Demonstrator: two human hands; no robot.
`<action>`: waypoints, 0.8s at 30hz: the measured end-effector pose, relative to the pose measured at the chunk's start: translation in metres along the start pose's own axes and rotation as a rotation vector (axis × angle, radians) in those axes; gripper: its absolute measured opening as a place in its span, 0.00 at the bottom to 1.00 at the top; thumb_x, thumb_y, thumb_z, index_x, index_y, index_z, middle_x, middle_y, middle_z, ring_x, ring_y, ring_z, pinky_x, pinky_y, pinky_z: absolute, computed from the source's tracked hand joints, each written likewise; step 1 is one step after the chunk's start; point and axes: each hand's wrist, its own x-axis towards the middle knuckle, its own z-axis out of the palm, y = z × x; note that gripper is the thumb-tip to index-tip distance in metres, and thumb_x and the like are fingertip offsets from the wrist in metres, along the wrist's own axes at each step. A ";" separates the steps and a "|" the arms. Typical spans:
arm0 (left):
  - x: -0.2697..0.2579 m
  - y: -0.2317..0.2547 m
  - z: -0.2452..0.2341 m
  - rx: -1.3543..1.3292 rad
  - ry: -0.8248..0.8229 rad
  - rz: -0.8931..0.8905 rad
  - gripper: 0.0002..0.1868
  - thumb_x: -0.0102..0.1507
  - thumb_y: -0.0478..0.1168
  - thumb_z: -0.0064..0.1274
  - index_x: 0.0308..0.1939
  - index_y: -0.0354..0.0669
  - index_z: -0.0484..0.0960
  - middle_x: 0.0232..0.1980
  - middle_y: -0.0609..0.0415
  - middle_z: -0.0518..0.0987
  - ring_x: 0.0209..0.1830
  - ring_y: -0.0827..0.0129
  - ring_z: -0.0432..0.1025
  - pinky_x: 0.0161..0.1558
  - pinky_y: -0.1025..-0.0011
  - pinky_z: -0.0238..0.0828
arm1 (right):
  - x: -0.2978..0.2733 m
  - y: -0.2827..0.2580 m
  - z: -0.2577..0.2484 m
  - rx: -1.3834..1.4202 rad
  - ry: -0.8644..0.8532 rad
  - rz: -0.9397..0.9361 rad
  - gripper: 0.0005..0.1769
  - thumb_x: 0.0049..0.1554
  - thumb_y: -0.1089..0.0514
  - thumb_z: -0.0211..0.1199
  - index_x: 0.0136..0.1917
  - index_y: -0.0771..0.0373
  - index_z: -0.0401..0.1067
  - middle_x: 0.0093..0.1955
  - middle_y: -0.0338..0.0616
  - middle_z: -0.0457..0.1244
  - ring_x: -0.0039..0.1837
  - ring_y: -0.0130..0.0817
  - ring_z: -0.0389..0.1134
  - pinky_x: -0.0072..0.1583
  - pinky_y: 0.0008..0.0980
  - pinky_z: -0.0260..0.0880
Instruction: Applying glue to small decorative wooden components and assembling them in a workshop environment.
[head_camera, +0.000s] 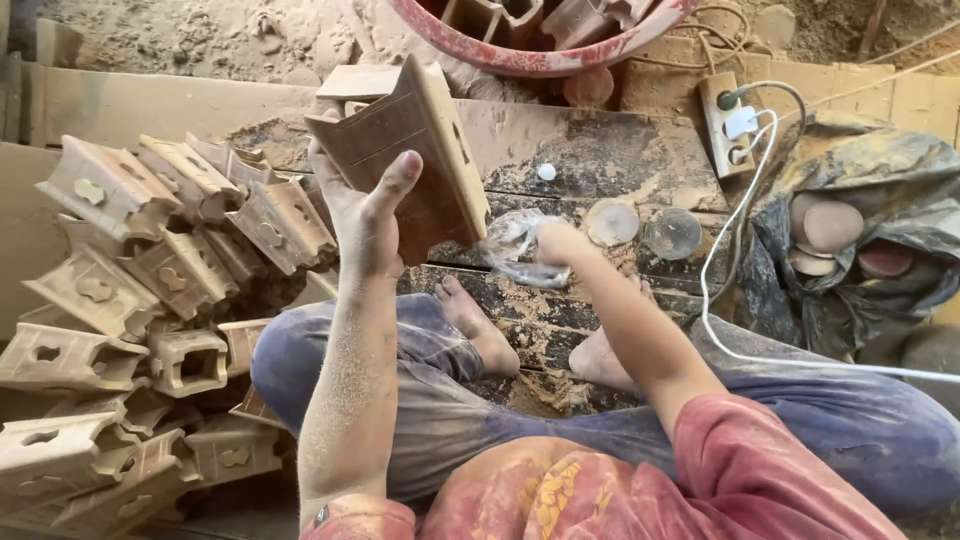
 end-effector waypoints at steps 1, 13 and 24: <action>0.001 0.001 -0.003 0.001 0.005 0.006 0.42 0.56 0.42 0.77 0.65 0.57 0.64 0.54 0.52 0.76 0.51 0.70 0.75 0.58 0.67 0.77 | -0.002 -0.012 -0.001 -0.004 0.002 -0.006 0.16 0.51 0.56 0.62 0.49 0.66 0.82 0.49 0.63 0.72 0.57 0.60 0.74 0.62 0.58 0.73; 0.001 -0.008 0.001 -0.063 0.073 -0.054 0.40 0.55 0.42 0.76 0.64 0.57 0.66 0.52 0.56 0.76 0.54 0.71 0.71 0.61 0.64 0.70 | 0.006 -0.013 0.006 0.375 0.238 0.083 0.16 0.50 0.48 0.69 0.51 0.52 0.79 0.52 0.51 0.71 0.60 0.51 0.72 0.61 0.51 0.72; 0.000 -0.011 0.003 -0.091 0.104 -0.063 0.42 0.53 0.41 0.78 0.64 0.55 0.68 0.50 0.54 0.78 0.51 0.70 0.72 0.60 0.64 0.74 | 0.013 0.029 0.009 1.000 0.143 -0.085 0.37 0.39 0.68 0.81 0.62 0.58 0.75 0.34 0.49 0.61 0.27 0.35 0.68 0.29 0.30 0.75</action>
